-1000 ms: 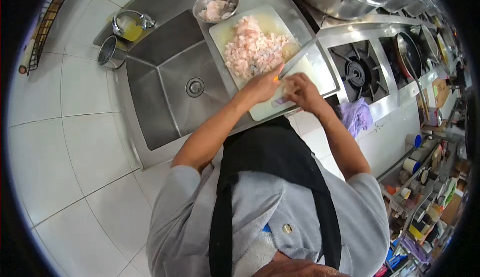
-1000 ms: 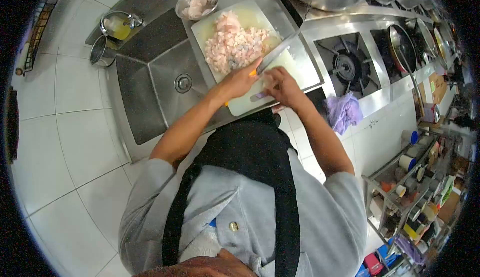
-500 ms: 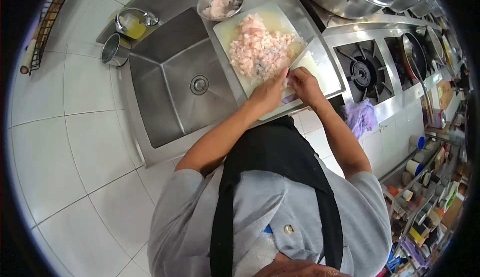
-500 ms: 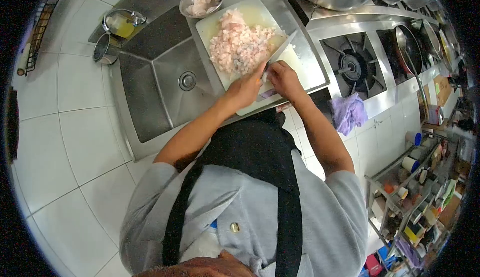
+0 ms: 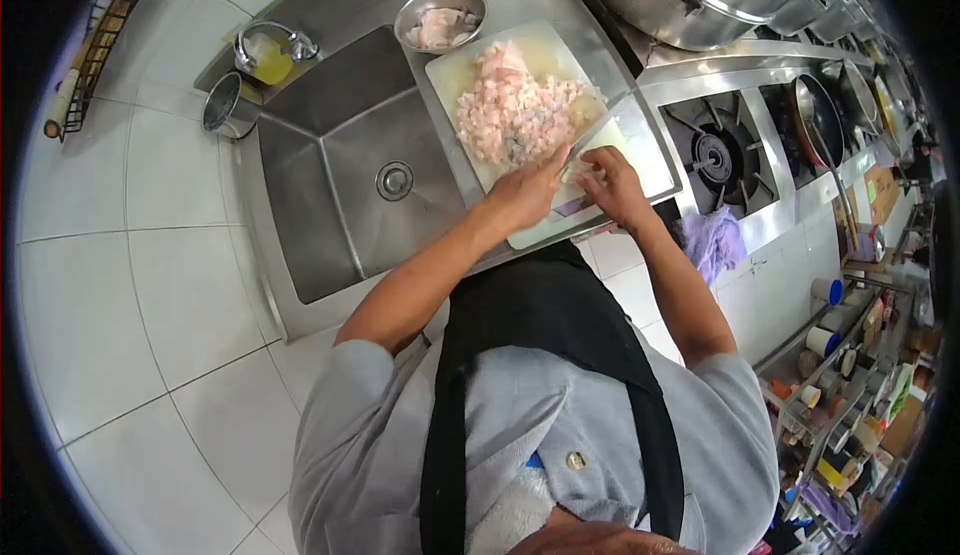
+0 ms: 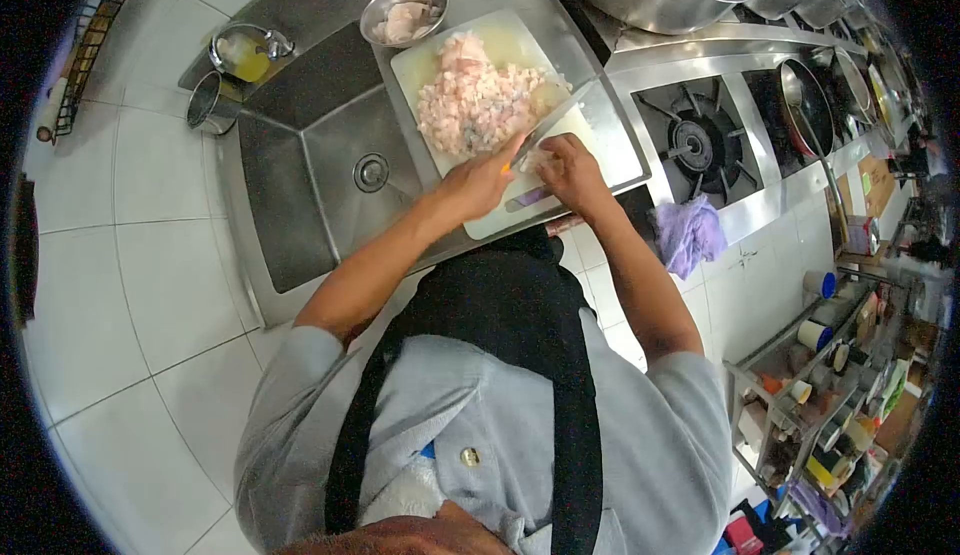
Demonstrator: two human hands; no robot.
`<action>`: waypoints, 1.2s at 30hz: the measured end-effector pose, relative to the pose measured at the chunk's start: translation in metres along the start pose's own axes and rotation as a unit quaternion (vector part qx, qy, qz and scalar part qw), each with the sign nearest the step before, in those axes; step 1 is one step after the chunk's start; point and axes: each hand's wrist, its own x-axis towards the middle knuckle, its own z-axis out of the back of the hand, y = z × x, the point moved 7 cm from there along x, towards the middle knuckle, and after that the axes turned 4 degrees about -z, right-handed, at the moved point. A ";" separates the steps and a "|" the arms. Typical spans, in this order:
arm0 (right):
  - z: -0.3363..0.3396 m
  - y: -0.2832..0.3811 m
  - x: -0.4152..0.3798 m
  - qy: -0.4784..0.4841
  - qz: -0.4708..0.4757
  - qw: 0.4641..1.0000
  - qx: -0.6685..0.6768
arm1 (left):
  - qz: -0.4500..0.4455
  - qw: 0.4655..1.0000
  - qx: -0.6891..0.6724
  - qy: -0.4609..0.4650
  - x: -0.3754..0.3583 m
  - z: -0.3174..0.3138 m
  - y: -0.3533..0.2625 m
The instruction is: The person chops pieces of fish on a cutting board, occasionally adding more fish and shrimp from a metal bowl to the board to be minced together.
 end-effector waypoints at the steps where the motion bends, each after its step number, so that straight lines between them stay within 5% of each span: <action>1: -0.001 -0.001 -0.006 0.011 -0.014 1.000 0.001 | 0.033 0.999 0.014 0.028 -0.017 0.006 -0.012; 4: -0.011 -0.011 -0.006 0.032 -0.021 0.999 -0.034 | 0.103 0.989 0.059 0.089 -0.037 0.000 -0.024; 7: -0.013 -0.009 0.001 0.029 0.012 0.999 -0.018 | 0.045 0.998 0.037 0.013 0.003 -0.024 -0.001; 10: 0.003 -0.001 -0.005 0.017 -0.012 1.000 0.017 | 0.022 0.999 -0.001 0.033 0.009 -0.010 0.000; 13: -0.002 -0.009 -0.015 0.011 -0.008 1.000 -0.015 | 0.010 0.999 0.030 0.009 -0.030 0.005 -0.022; 14: -0.006 -0.014 -0.013 0.016 -0.003 0.999 -0.033 | 0.068 0.993 0.054 0.081 -0.035 0.001 -0.027; 17: -0.009 -0.014 -0.010 0.003 0.009 1.000 -0.027 | 0.090 0.993 0.020 0.071 -0.004 -0.020 -0.013; 20: -0.008 -0.021 -0.014 -0.013 0.017 1.000 -0.016 | 0.014 0.998 -0.013 0.052 0.006 -0.003 -0.016; 23: -0.012 -0.024 -0.012 -0.040 0.032 0.999 -0.006 | 0.080 0.992 0.029 0.096 -0.021 0.002 -0.027; 24: -0.012 -0.024 -0.012 -0.033 0.031 0.999 -0.005 | -0.049 0.998 0.033 -0.040 -0.022 -0.021 -0.012; 27: -0.010 -0.025 -0.013 -0.029 0.016 0.999 -0.014 | 0.042 0.997 -0.006 0.061 0.007 -0.021 -0.010; 32: -0.016 -0.030 -0.017 -0.042 0.008 0.999 0.002 | -0.050 0.994 0.040 -0.088 -0.022 -0.036 -0.002; 35: -0.015 -0.032 -0.025 -0.022 -0.004 1.000 -0.003 | 0.127 0.986 -0.019 0.111 0.008 -0.004 -0.009; 36: -0.014 -0.030 -0.023 -0.017 0.005 1.000 -0.008 | 0.060 0.998 -0.017 0.033 0.008 0.005 -0.001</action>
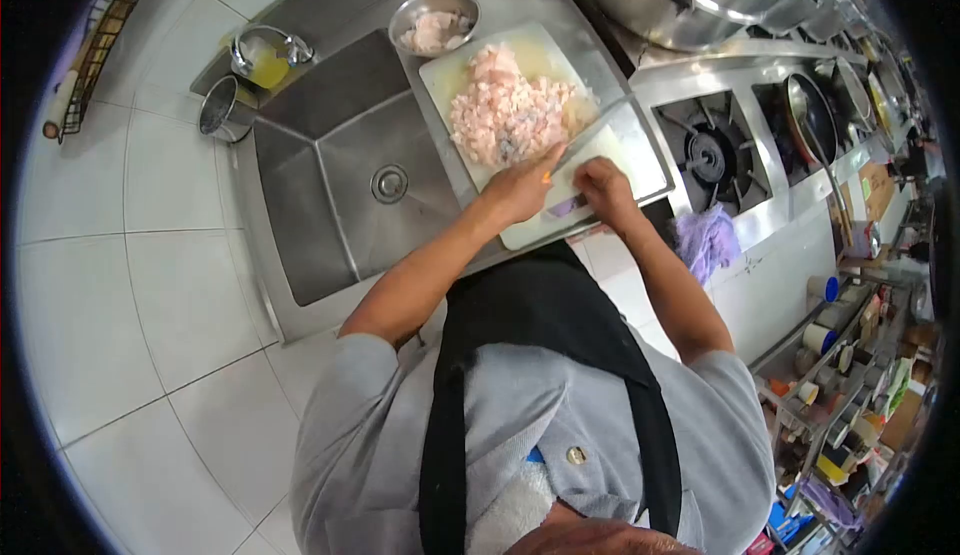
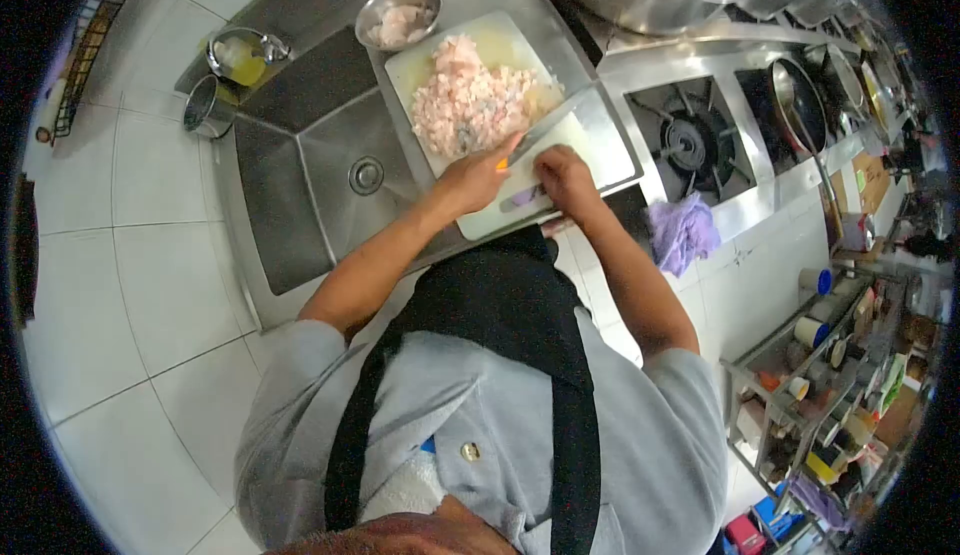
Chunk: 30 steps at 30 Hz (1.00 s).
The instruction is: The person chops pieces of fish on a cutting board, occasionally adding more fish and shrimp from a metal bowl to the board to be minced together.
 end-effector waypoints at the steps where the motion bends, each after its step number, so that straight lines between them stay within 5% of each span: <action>1: 0.003 0.005 0.009 -0.002 0.014 1.000 -0.003 | 0.015 1.000 0.008 0.002 0.002 0.011 0.008; 2: 0.001 0.002 0.009 0.025 -0.026 0.999 -0.001 | 0.034 0.999 0.015 0.010 0.000 0.016 0.014; 6: 0.026 0.006 0.022 -0.103 0.088 0.987 -0.085 | 0.066 0.997 -0.005 -0.027 -0.003 0.038 0.022; 7: 0.033 -0.021 0.036 -0.138 -0.007 0.989 -0.054 | 0.081 0.995 -0.028 -0.043 -0.007 0.045 0.020; 14: 0.012 -0.091 0.150 -0.126 -0.053 0.984 -0.116 | -0.006 0.973 -0.081 -0.216 -0.037 0.088 0.032; 20: -0.014 -0.021 0.126 -0.120 0.068 0.983 -0.122 | 0.022 0.959 -0.109 -0.262 -0.076 0.087 0.039; 26: -0.019 0.035 0.116 -0.058 0.006 0.998 -0.001 | 0.059 0.953 -0.135 -0.264 -0.107 0.095 0.045; 30: -0.018 0.060 0.166 -0.080 0.107 0.987 -0.083 | 0.021 0.941 -0.116 -0.317 -0.118 0.104 0.047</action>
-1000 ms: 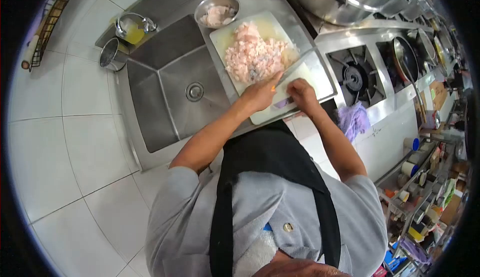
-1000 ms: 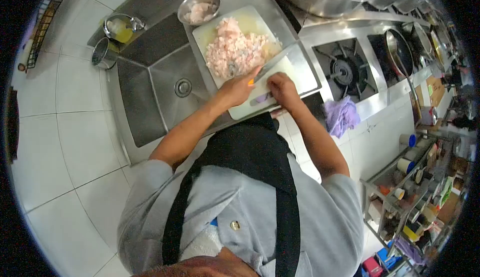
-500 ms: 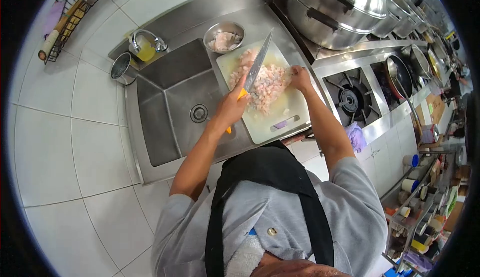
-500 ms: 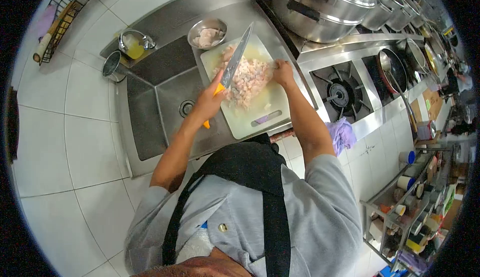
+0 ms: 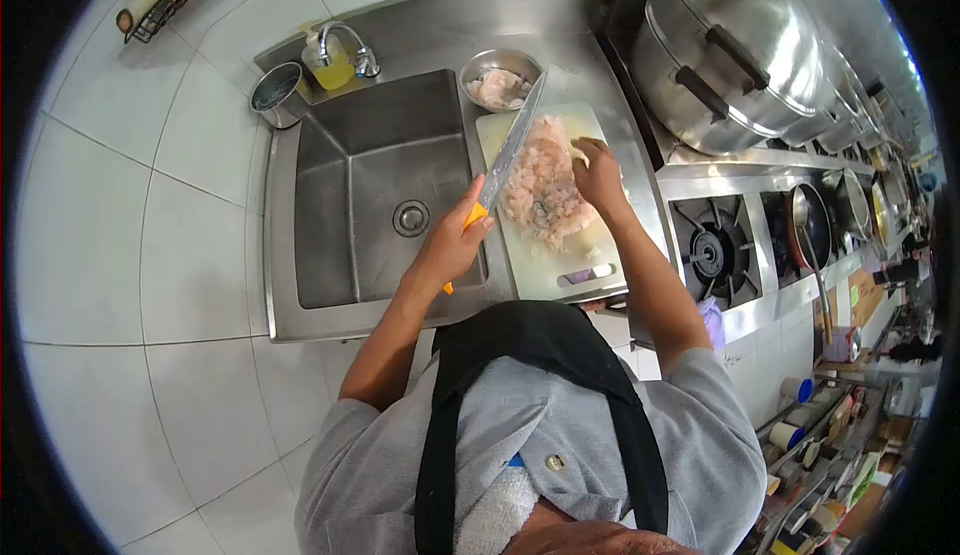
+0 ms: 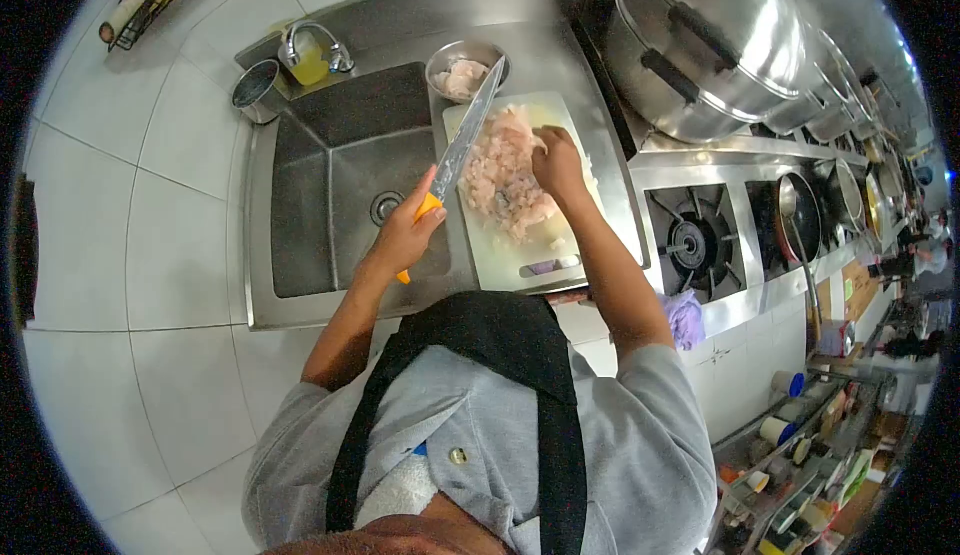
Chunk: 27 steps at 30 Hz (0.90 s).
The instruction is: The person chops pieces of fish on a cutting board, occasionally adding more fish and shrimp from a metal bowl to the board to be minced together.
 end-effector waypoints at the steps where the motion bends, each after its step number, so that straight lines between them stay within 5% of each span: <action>1: -0.010 0.001 0.016 0.003 0.004 1.000 -0.001 | -0.026 0.999 0.008 -0.024 -0.001 0.006 -0.003; 4: -0.054 -0.001 0.061 0.041 0.027 0.997 -0.066 | 0.019 0.999 -0.019 -0.020 -0.008 0.017 -0.002; 7: -0.097 -0.025 0.082 0.214 -0.083 0.969 -0.092 | 0.071 0.997 -0.010 -0.028 -0.023 0.026 0.008; 11: -0.096 -0.027 0.093 0.242 -0.117 0.960 -0.082 | 0.098 0.995 0.002 -0.035 -0.041 0.032 0.021; 16: -0.070 -0.064 0.106 0.132 -0.201 0.953 0.185 | 0.053 0.999 -0.004 0.007 -0.045 0.030 0.009; 20: 0.003 -0.050 0.109 0.136 -0.210 0.897 0.364 | 0.100 0.973 0.024 0.205 -0.037 0.005 -0.003; 22: 0.039 -0.040 0.104 0.112 -0.211 0.884 0.401 | 0.136 0.938 0.068 0.312 -0.033 -0.016 -0.020; 27: 0.088 -0.018 0.023 0.077 -0.217 0.903 0.363 | 0.085 0.941 0.077 0.319 -0.026 -0.092 0.032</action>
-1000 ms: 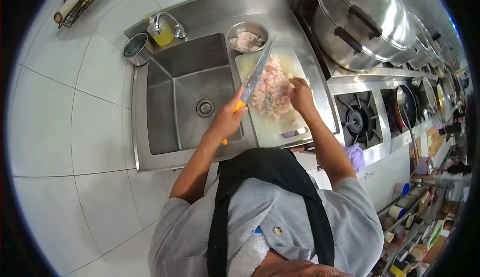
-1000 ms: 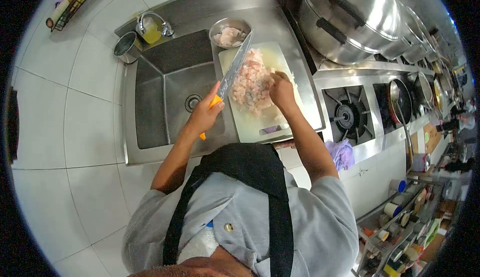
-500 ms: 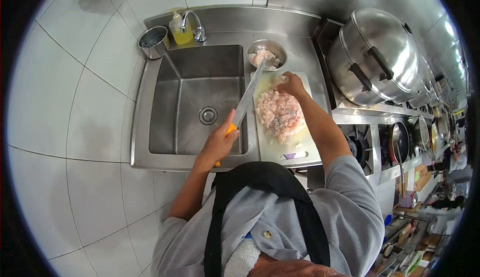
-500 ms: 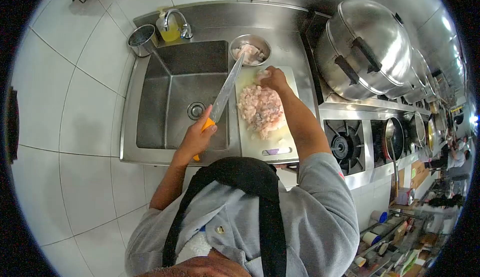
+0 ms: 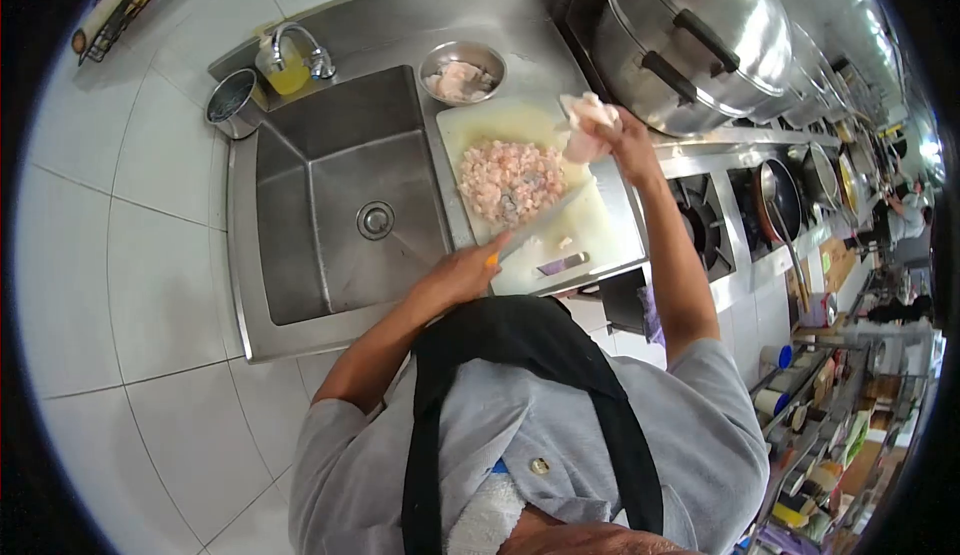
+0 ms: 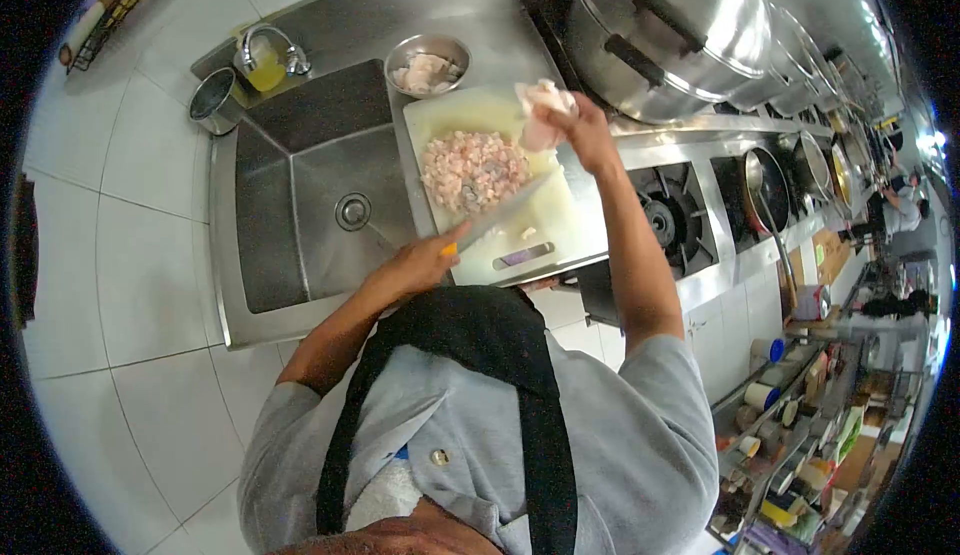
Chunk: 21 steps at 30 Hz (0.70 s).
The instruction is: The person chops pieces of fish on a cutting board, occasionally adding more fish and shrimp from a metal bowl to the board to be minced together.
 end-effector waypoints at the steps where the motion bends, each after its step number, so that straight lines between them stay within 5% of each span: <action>1: 0.001 -0.016 -0.020 -0.013 -0.004 1.000 0.011 | 0.011 1.000 0.006 -0.016 0.007 -0.001 0.002; 5: 0.000 -0.096 -0.089 -0.175 -0.143 0.957 -0.180 | -0.071 0.994 -0.020 -0.077 0.021 -0.011 0.000; 6: 0.004 -0.120 -0.094 -0.186 -0.106 0.902 -0.374 | -0.072 0.994 -0.023 -0.076 0.020 -0.013 -0.001; 8: 0.000 -0.116 -0.113 -0.217 -0.020 0.863 -0.456 | -0.072 0.994 -0.026 -0.078 0.018 -0.010 -0.012; 11: 0.015 -0.121 -0.123 -0.134 -0.058 0.889 -0.435 | -0.065 0.994 -0.013 -0.092 0.011 0.004 -0.033; 14: 0.019 -0.129 -0.138 -0.177 -0.084 0.936 -0.291 | -0.068 0.993 -0.011 -0.092 0.004 0.022 -0.057; 18: 0.004 -0.079 -0.146 -0.206 0.172 0.892 -0.364 | -0.054 0.996 0.063 -0.025 -0.013 0.034 -0.087; 21: 0.003 -0.079 -0.133 -0.106 0.138 0.913 -0.370 | -0.031 0.993 0.113 0.032 -0.025 0.028 -0.096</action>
